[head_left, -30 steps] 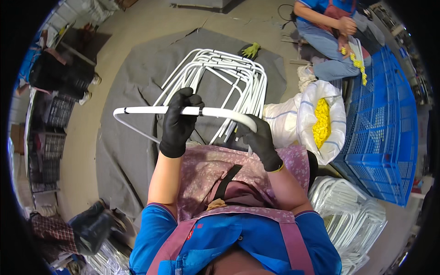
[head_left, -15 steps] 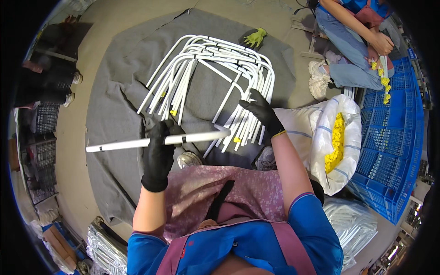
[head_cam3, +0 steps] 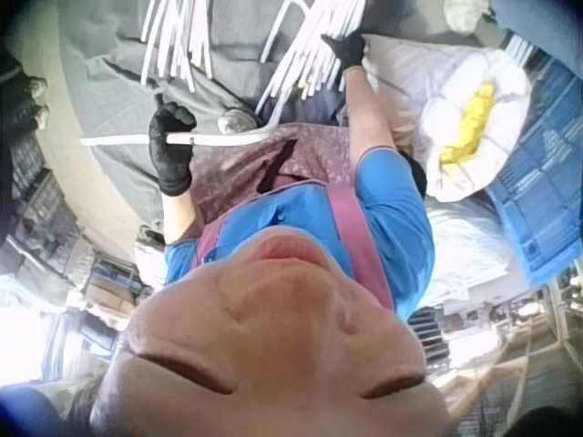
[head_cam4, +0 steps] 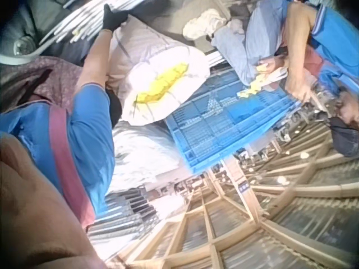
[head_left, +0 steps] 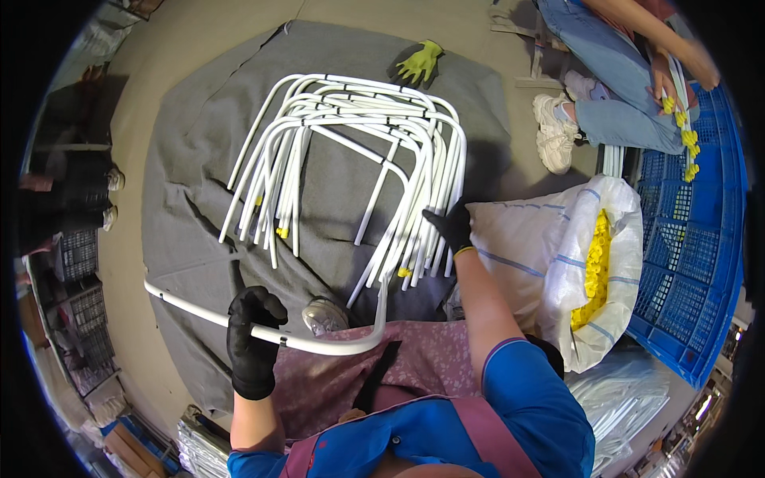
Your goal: The person sits on the floor and assembles white metal chair frames by inserting yellow plastic caps into the leg ends. They pick up frames, align the legs, and press the caps into place, then stack the completed frames nearby.
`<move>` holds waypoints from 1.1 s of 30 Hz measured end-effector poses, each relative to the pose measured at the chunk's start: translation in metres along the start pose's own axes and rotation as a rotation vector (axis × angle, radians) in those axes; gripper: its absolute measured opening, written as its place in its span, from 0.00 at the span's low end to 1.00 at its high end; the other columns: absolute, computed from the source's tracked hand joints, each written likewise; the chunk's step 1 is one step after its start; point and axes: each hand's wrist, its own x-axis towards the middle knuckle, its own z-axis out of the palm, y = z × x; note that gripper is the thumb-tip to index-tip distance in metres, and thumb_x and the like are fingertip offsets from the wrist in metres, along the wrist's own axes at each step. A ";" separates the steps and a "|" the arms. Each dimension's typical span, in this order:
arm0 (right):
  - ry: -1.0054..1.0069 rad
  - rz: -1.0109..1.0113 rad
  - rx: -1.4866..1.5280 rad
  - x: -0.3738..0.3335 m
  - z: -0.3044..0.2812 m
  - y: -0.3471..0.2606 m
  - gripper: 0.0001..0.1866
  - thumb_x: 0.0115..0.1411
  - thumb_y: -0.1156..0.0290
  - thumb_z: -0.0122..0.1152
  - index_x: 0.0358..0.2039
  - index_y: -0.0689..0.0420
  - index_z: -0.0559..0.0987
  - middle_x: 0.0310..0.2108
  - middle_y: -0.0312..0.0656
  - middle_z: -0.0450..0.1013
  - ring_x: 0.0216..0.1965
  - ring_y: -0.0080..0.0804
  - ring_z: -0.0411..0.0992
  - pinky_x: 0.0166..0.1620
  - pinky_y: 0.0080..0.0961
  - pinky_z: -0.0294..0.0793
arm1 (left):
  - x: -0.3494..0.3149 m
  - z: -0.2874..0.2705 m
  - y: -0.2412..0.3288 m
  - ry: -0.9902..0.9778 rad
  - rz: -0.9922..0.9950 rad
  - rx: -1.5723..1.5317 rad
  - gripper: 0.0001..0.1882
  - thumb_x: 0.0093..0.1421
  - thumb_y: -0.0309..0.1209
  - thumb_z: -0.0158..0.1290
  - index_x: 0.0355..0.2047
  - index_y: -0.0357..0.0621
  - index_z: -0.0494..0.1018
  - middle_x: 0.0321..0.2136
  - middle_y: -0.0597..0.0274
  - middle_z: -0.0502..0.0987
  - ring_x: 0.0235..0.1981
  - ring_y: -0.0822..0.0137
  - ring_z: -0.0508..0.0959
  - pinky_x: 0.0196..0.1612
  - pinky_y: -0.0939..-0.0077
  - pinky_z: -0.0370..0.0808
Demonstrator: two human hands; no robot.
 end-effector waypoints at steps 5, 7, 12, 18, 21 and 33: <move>0.007 0.131 -0.174 -0.028 0.012 -0.029 0.55 0.42 0.38 0.71 0.54 0.73 0.63 0.49 0.68 0.69 0.50 0.62 0.71 0.53 0.47 0.72 | 0.006 0.008 -0.006 0.022 -0.016 -0.133 0.25 0.69 0.47 0.41 0.47 0.34 0.70 0.29 0.55 0.75 0.30 0.64 0.72 0.36 0.72 0.68; -0.051 0.112 -0.121 -0.029 0.007 -0.030 0.51 0.43 0.37 0.70 0.49 0.72 0.66 0.46 0.66 0.71 0.47 0.61 0.73 0.51 0.47 0.73 | 0.007 0.008 -0.007 0.014 -0.048 -0.160 0.27 0.67 0.49 0.43 0.48 0.34 0.70 0.30 0.55 0.75 0.32 0.64 0.73 0.38 0.71 0.69; -0.152 0.113 -0.074 -0.012 0.001 -0.011 0.52 0.44 0.34 0.66 0.51 0.73 0.68 0.48 0.68 0.72 0.50 0.61 0.73 0.53 0.46 0.72 | 0.008 0.014 -0.012 -0.027 -0.064 -0.111 0.28 0.66 0.50 0.45 0.49 0.34 0.70 0.32 0.56 0.74 0.33 0.65 0.73 0.38 0.72 0.69; -0.198 0.110 -0.043 -0.006 0.010 0.003 0.56 0.45 0.32 0.64 0.55 0.73 0.65 0.50 0.70 0.70 0.53 0.62 0.71 0.55 0.47 0.71 | 0.012 0.014 -0.012 -0.050 -0.221 -0.612 0.18 0.68 0.42 0.47 0.45 0.39 0.73 0.34 0.60 0.77 0.36 0.65 0.76 0.41 0.71 0.74; -0.260 0.138 -0.020 -0.012 0.005 -0.001 0.55 0.47 0.36 0.65 0.60 0.72 0.60 0.56 0.70 0.65 0.57 0.59 0.68 0.58 0.44 0.69 | 0.013 0.009 -0.013 -0.059 -0.202 -0.616 0.17 0.69 0.42 0.46 0.47 0.41 0.73 0.35 0.59 0.78 0.37 0.63 0.78 0.41 0.68 0.75; -0.133 -0.130 0.097 -0.030 -0.045 -0.061 0.35 0.53 0.43 0.59 0.46 0.65 0.77 0.45 0.63 0.75 0.49 0.58 0.73 0.53 0.43 0.71 | 0.030 0.018 -0.016 -0.237 -0.154 -0.589 0.18 0.70 0.42 0.46 0.46 0.38 0.72 0.36 0.59 0.76 0.38 0.66 0.74 0.42 0.73 0.74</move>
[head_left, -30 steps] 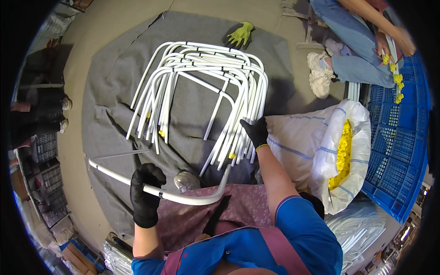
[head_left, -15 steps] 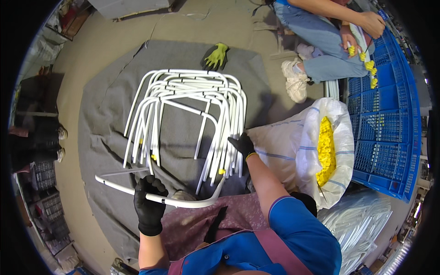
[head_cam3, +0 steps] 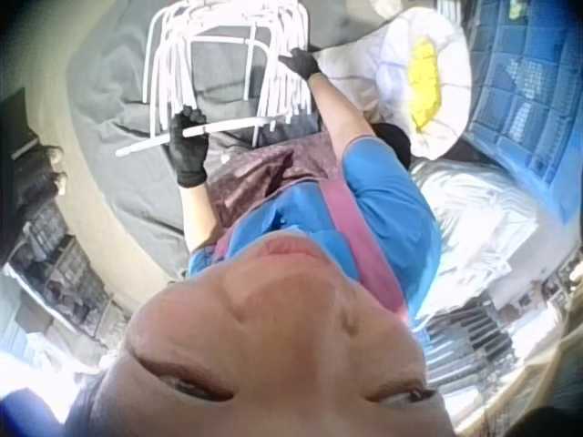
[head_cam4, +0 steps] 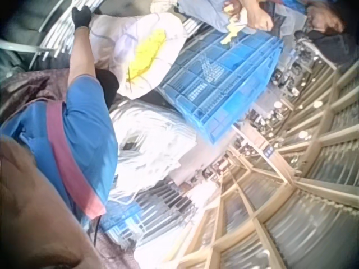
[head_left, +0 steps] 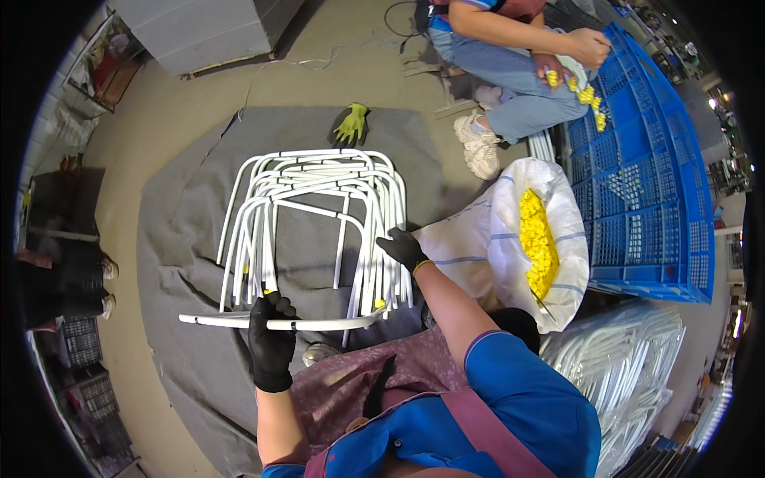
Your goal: The person sits on the floor and assembles white metal chair frames by inserting yellow plastic caps into the leg ends. They pick up frames, align the legs, and press the caps into place, then stack the completed frames nearby.
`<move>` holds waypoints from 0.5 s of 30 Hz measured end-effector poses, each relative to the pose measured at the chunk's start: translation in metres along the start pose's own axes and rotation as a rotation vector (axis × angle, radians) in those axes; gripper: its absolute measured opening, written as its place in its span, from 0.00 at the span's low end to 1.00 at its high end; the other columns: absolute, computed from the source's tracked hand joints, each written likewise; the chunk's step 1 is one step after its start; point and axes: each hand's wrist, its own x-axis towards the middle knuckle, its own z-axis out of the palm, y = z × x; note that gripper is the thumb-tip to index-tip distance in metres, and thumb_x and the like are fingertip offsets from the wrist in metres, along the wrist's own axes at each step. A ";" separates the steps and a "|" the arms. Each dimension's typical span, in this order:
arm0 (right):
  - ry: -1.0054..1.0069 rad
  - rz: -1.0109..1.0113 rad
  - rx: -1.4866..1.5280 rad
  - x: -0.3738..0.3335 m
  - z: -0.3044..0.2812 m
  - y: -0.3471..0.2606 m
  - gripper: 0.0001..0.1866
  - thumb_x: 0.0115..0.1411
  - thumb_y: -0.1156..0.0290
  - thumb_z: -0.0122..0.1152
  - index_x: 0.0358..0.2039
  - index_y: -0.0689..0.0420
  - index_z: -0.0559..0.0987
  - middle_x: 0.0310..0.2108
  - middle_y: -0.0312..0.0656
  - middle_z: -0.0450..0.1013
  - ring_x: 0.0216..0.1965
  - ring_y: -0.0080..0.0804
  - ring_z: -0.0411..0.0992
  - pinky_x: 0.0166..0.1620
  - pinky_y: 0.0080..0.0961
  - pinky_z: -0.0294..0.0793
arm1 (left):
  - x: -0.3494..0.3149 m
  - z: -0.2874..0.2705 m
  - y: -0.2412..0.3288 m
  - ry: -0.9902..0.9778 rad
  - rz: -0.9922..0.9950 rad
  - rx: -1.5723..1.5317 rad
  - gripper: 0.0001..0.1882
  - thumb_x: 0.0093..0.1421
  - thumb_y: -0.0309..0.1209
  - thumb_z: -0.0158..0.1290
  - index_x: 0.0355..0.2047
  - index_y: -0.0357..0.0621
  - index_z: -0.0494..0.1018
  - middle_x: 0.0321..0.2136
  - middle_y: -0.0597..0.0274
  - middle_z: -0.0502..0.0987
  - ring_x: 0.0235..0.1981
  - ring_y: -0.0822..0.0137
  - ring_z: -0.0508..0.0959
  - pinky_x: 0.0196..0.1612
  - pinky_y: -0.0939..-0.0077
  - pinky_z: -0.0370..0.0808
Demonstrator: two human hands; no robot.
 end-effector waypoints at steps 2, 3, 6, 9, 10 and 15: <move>0.004 -0.094 0.095 -0.008 -0.011 -0.022 0.34 0.54 0.45 0.59 0.46 0.66 0.77 0.44 0.62 0.75 0.47 0.57 0.74 0.52 0.42 0.72 | 0.000 0.000 0.001 0.028 0.027 -0.003 0.18 0.69 0.41 0.46 0.46 0.38 0.72 0.36 0.59 0.76 0.38 0.66 0.73 0.42 0.72 0.73; 0.007 -0.131 0.130 -0.012 -0.017 -0.032 0.33 0.54 0.45 0.59 0.45 0.66 0.77 0.44 0.61 0.76 0.47 0.56 0.74 0.52 0.41 0.72 | 0.000 0.000 0.001 0.067 0.054 -0.003 0.17 0.69 0.41 0.47 0.45 0.38 0.72 0.36 0.59 0.76 0.37 0.66 0.73 0.42 0.72 0.73; -0.048 -0.205 0.187 -0.028 -0.035 -0.056 0.31 0.55 0.47 0.58 0.42 0.67 0.78 0.40 0.59 0.77 0.44 0.52 0.75 0.50 0.38 0.72 | -0.004 -0.001 0.006 -0.032 0.021 -0.017 0.16 0.68 0.39 0.49 0.45 0.39 0.73 0.40 0.58 0.78 0.39 0.65 0.77 0.43 0.71 0.75; -0.177 -0.230 0.198 -0.040 -0.048 -0.064 0.27 0.57 0.48 0.57 0.39 0.64 0.79 0.35 0.55 0.77 0.41 0.48 0.76 0.47 0.37 0.72 | -0.010 -0.001 0.003 0.074 0.118 0.049 0.16 0.68 0.39 0.49 0.47 0.39 0.72 0.41 0.59 0.78 0.41 0.64 0.78 0.44 0.68 0.76; -0.203 -0.244 0.182 -0.043 -0.049 -0.064 0.27 0.57 0.48 0.57 0.39 0.63 0.80 0.34 0.55 0.77 0.40 0.48 0.75 0.46 0.37 0.72 | -0.014 -0.003 0.004 -0.051 0.094 0.040 0.16 0.68 0.39 0.49 0.48 0.40 0.72 0.41 0.58 0.78 0.41 0.64 0.78 0.45 0.67 0.76; -0.086 -0.510 -0.067 -0.067 -0.051 -0.058 0.26 0.59 0.47 0.53 0.36 0.59 0.81 0.38 0.52 0.77 0.44 0.52 0.74 0.49 0.42 0.71 | -0.022 -0.010 0.001 0.024 0.103 0.123 0.23 0.69 0.46 0.45 0.50 0.38 0.72 0.38 0.59 0.78 0.36 0.67 0.77 0.40 0.72 0.75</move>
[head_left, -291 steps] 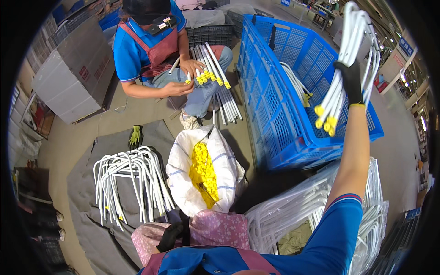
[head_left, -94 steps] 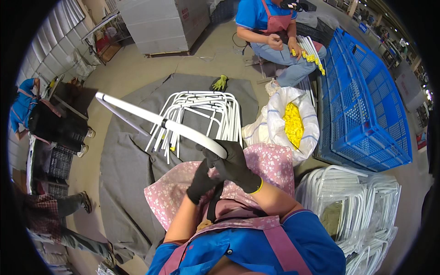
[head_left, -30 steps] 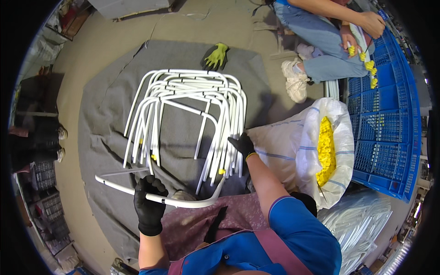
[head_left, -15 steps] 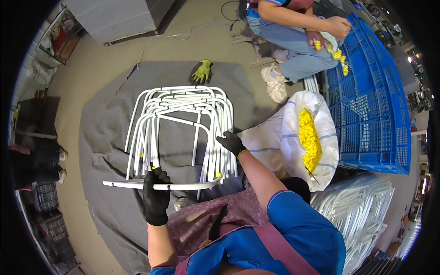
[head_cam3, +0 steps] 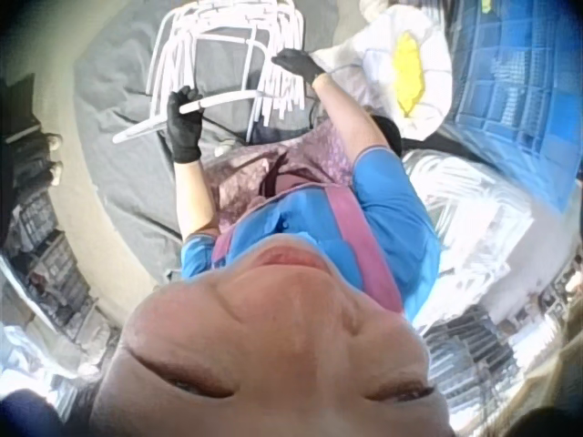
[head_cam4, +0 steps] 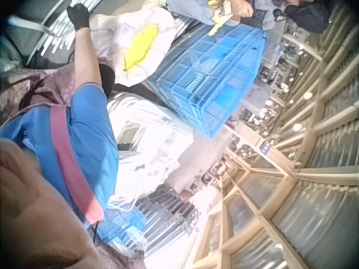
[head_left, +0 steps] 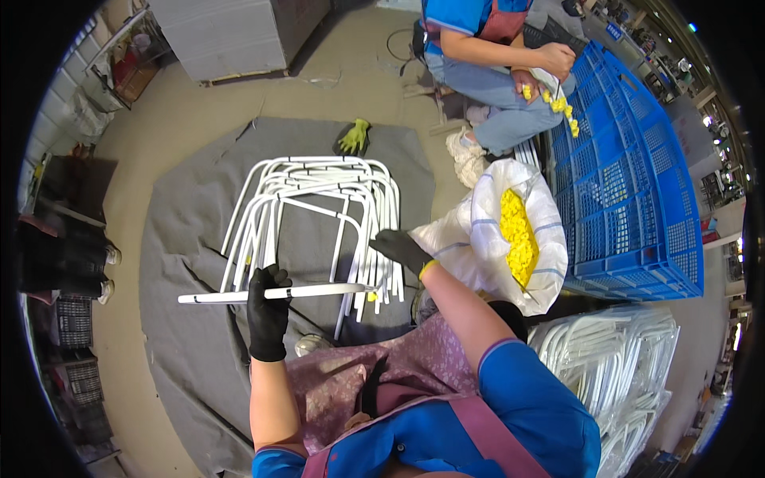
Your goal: The person sits on the floor and assembles white metal chair frames by inserting yellow plastic caps into the leg ends. They pick up frames, align the legs, and press the caps into place, then stack the completed frames nearby.
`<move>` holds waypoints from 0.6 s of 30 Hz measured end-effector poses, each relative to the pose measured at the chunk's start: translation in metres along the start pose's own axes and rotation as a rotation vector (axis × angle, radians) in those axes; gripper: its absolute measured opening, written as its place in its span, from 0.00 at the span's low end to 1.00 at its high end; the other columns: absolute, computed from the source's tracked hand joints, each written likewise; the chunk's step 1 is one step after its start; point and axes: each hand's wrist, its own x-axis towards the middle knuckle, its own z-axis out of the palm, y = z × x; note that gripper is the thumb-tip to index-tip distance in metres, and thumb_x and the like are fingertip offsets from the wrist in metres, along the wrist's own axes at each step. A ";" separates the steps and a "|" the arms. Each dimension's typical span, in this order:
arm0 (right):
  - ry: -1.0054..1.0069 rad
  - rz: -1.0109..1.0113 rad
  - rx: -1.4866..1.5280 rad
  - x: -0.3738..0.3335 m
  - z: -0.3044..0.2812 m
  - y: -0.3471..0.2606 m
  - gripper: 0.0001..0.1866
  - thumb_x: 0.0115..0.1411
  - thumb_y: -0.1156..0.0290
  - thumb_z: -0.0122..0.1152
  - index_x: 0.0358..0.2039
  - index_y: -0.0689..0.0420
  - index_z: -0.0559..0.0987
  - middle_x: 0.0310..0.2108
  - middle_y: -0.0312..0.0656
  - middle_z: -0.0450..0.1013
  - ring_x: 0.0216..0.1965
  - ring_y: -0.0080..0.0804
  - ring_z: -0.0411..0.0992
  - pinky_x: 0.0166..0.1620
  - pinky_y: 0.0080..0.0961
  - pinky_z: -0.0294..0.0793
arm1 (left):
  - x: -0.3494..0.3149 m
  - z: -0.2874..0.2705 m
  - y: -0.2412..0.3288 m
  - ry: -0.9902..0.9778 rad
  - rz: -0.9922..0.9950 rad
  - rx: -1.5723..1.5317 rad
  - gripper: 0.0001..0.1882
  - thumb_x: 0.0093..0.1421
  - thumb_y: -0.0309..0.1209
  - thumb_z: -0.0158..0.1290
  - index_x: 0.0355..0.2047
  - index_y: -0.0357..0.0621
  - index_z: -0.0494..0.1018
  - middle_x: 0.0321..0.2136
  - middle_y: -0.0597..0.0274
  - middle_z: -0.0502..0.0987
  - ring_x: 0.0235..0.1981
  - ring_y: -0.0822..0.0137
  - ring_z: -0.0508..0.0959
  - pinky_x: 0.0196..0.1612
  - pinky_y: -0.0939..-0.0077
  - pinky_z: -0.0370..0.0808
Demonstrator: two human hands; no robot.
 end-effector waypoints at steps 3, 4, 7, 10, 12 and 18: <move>-0.039 0.228 0.162 -0.037 -0.006 -0.013 0.25 0.60 0.47 0.53 0.34 0.60 0.80 0.38 0.53 0.77 0.43 0.51 0.74 0.48 0.42 0.72 | 0.003 -0.007 0.000 0.122 0.006 0.045 0.23 0.69 0.47 0.47 0.48 0.38 0.72 0.37 0.60 0.79 0.36 0.68 0.78 0.40 0.74 0.76; -0.081 0.187 0.128 -0.049 -0.009 -0.021 0.25 0.60 0.47 0.54 0.34 0.60 0.80 0.39 0.53 0.77 0.43 0.51 0.75 0.47 0.42 0.72 | 0.004 -0.009 0.002 0.095 0.014 0.042 0.23 0.68 0.47 0.47 0.48 0.39 0.73 0.36 0.61 0.79 0.35 0.68 0.78 0.39 0.74 0.76; -0.152 0.108 0.030 -0.071 -0.024 -0.049 0.24 0.61 0.48 0.55 0.36 0.60 0.80 0.38 0.53 0.77 0.41 0.51 0.76 0.45 0.41 0.73 | 0.014 -0.012 0.001 0.011 0.017 -0.014 0.21 0.67 0.48 0.50 0.46 0.43 0.74 0.36 0.61 0.80 0.35 0.69 0.79 0.36 0.77 0.76; -0.147 0.027 0.081 -0.082 -0.045 -0.072 0.25 0.61 0.48 0.54 0.38 0.60 0.79 0.35 0.54 0.78 0.40 0.52 0.76 0.44 0.42 0.73 | 0.017 -0.012 -0.005 0.069 -0.014 0.031 0.19 0.67 0.48 0.49 0.45 0.47 0.74 0.35 0.64 0.80 0.33 0.71 0.79 0.35 0.79 0.76; -0.168 0.070 0.048 -0.086 -0.064 -0.079 0.25 0.61 0.47 0.54 0.39 0.61 0.79 0.36 0.54 0.78 0.41 0.51 0.76 0.45 0.41 0.73 | 0.017 -0.010 -0.009 0.045 -0.018 0.074 0.20 0.67 0.49 0.49 0.45 0.47 0.75 0.35 0.65 0.80 0.32 0.73 0.78 0.34 0.80 0.74; -0.209 0.197 -0.053 -0.095 -0.092 -0.060 0.23 0.63 0.50 0.55 0.40 0.59 0.80 0.37 0.47 0.78 0.41 0.41 0.76 0.47 0.35 0.73 | 0.024 -0.013 -0.019 0.153 -0.017 0.166 0.20 0.67 0.50 0.49 0.44 0.47 0.74 0.33 0.66 0.78 0.31 0.73 0.76 0.31 0.80 0.70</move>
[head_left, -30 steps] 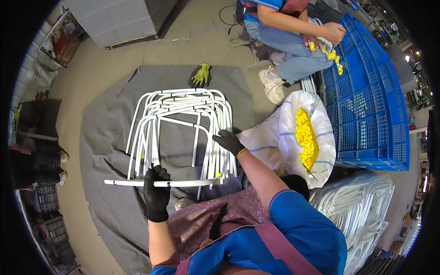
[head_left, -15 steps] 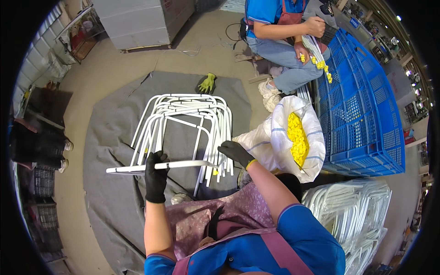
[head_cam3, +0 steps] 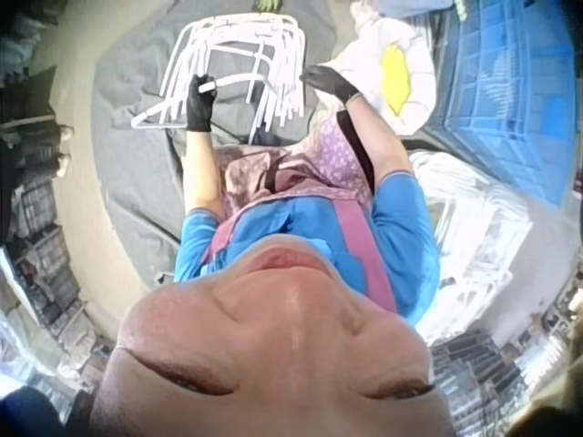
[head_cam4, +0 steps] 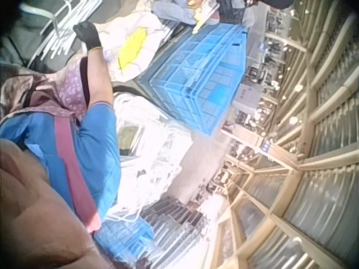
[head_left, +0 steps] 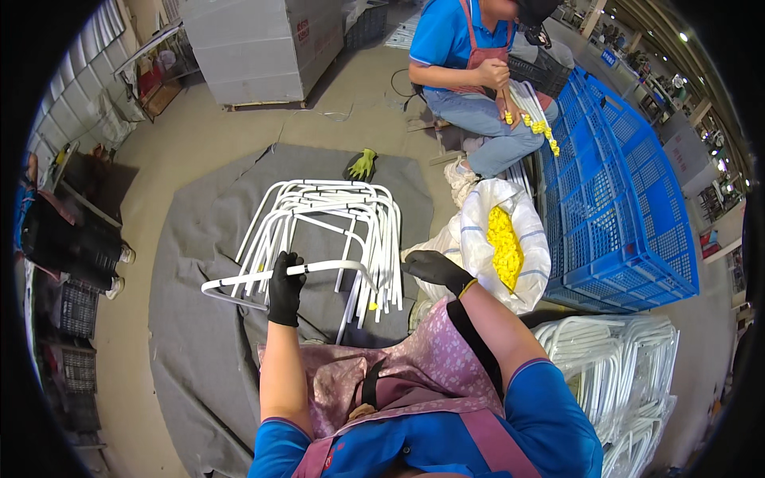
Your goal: The person sits on the floor and assembles white metal chair frames by inserting yellow plastic caps into the leg ends. They pick up frames, align the legs, and press the caps into place, then stack the completed frames nearby.
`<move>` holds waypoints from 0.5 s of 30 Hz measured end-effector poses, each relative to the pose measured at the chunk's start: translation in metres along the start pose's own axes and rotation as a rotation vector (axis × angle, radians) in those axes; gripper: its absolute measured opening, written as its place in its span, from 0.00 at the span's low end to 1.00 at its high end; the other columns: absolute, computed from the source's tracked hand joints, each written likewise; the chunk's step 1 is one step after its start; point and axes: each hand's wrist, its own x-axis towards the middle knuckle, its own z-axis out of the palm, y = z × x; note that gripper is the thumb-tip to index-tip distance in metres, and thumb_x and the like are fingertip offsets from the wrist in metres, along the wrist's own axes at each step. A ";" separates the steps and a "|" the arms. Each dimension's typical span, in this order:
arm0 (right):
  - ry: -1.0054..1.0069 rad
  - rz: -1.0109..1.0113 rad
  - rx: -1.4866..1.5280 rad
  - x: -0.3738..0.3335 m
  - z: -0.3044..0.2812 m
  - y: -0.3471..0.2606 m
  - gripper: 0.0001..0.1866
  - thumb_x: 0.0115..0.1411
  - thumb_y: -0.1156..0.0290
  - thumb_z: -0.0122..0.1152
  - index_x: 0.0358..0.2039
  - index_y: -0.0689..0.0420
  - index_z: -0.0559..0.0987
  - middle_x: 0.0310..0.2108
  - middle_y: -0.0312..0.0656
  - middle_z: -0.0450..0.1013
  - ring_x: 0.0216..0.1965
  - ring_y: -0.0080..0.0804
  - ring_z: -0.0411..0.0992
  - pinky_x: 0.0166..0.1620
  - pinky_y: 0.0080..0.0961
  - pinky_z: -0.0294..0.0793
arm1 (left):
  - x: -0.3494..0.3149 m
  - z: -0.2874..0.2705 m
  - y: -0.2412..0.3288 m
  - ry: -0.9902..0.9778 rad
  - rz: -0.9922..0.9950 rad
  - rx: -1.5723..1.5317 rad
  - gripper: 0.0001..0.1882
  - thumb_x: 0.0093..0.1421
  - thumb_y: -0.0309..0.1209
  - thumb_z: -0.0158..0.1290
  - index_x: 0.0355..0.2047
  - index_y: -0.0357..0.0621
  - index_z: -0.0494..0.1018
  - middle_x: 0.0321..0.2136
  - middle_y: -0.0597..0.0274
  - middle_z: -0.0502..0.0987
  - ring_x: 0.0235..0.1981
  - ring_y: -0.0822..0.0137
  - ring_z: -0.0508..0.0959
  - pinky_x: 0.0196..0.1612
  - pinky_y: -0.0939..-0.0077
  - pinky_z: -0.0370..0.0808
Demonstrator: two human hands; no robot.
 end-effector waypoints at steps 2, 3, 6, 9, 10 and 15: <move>0.001 -0.096 0.036 0.007 0.002 0.013 0.22 0.63 0.50 0.55 0.40 0.59 0.80 0.37 0.47 0.77 0.41 0.41 0.76 0.47 0.35 0.73 | 0.003 -0.004 -0.003 -0.041 0.080 0.031 0.21 0.67 0.49 0.48 0.45 0.43 0.74 0.34 0.63 0.78 0.31 0.72 0.76 0.31 0.79 0.71; -0.010 -0.089 0.019 0.013 0.003 0.020 0.22 0.63 0.50 0.55 0.40 0.59 0.80 0.37 0.47 0.77 0.41 0.42 0.76 0.47 0.35 0.73 | 0.006 -0.006 -0.004 -0.003 0.052 0.034 0.22 0.68 0.48 0.47 0.46 0.40 0.73 0.34 0.62 0.78 0.31 0.71 0.76 0.30 0.80 0.71; -0.029 -0.170 0.085 0.044 0.009 0.043 0.20 0.65 0.54 0.53 0.40 0.60 0.79 0.39 0.48 0.76 0.42 0.42 0.75 0.48 0.35 0.72 | 0.022 -0.008 -0.012 -0.025 0.045 0.093 0.20 0.68 0.46 0.49 0.47 0.42 0.73 0.36 0.62 0.79 0.35 0.70 0.77 0.34 0.78 0.74; 0.067 -0.472 -0.143 0.091 0.018 0.066 0.18 0.66 0.55 0.52 0.39 0.57 0.79 0.36 0.50 0.75 0.40 0.47 0.74 0.46 0.41 0.72 | 0.056 0.001 -0.030 -0.065 0.077 0.019 0.17 0.67 0.42 0.49 0.48 0.43 0.74 0.39 0.61 0.78 0.42 0.69 0.78 0.40 0.74 0.77; 0.194 -0.605 -0.127 0.104 0.021 0.076 0.16 0.65 0.56 0.53 0.38 0.55 0.80 0.37 0.50 0.74 0.40 0.48 0.74 0.45 0.43 0.73 | 0.073 0.006 -0.034 -0.099 0.111 -0.101 0.15 0.65 0.35 0.52 0.49 0.41 0.73 0.40 0.60 0.78 0.43 0.68 0.78 0.42 0.71 0.78; 0.329 -0.491 -0.282 0.181 0.017 0.124 0.19 0.64 0.54 0.55 0.29 0.59 0.77 0.31 0.53 0.76 0.35 0.55 0.74 0.40 0.46 0.74 | 0.166 0.033 -0.039 -0.152 0.377 0.338 0.15 0.58 0.26 0.57 0.46 0.37 0.73 0.33 0.61 0.77 0.33 0.69 0.76 0.37 0.76 0.74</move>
